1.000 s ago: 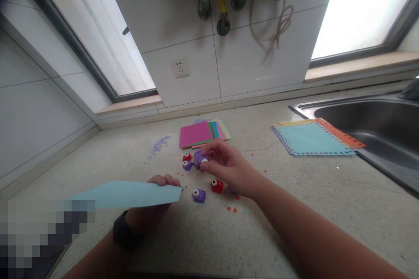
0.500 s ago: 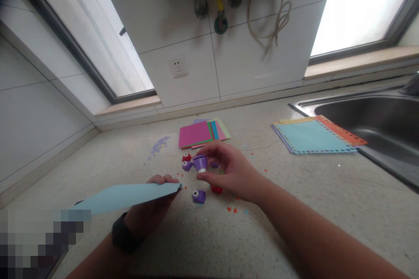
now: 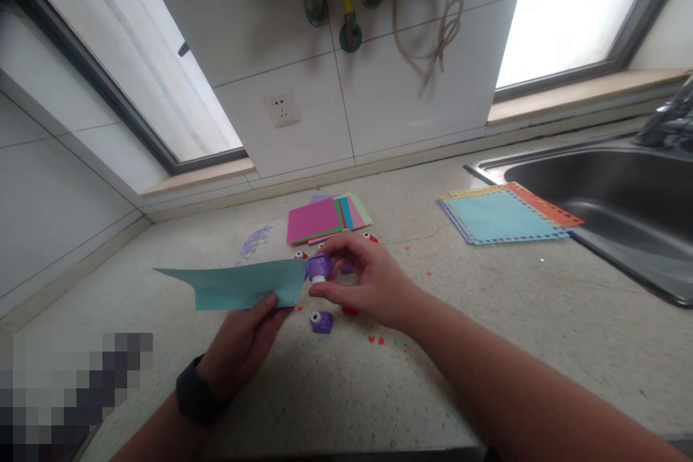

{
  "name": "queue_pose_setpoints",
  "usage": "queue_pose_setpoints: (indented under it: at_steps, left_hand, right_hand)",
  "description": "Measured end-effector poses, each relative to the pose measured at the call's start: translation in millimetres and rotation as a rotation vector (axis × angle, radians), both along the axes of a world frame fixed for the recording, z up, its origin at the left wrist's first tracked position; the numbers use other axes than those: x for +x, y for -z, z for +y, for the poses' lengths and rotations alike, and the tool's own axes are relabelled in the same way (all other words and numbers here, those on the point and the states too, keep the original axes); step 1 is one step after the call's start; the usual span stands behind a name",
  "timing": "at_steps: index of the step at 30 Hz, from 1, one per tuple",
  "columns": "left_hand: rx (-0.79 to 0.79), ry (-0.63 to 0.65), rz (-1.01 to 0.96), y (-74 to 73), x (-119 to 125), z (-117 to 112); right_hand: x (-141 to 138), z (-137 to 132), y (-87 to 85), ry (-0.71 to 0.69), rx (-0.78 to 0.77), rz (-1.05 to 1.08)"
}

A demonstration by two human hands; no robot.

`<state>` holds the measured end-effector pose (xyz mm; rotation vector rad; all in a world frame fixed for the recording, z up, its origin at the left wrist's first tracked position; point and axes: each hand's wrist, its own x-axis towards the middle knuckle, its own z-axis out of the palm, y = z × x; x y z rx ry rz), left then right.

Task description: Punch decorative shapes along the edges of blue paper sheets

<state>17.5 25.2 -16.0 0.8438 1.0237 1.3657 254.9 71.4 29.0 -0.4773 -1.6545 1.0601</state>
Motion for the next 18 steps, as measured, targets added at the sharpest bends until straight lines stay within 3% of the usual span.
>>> queue_pose_setpoints:
  at_steps: [10,15,18]
  left_hand:
    - [0.014,-0.057,0.079,-0.1,1.6,-1.2]
    - [0.063,-0.105,0.222,-6.9,3.6,-2.6]
    - [0.074,-0.098,0.188,-9.1,4.5,-2.9]
  right_hand:
    - [-2.4,-0.7,2.3,0.026,0.005,-0.05]
    - [-5.7,2.1,7.5,0.085,-0.014,-0.134]
    - [-9.4,2.4,11.5,0.095,0.019,-0.2]
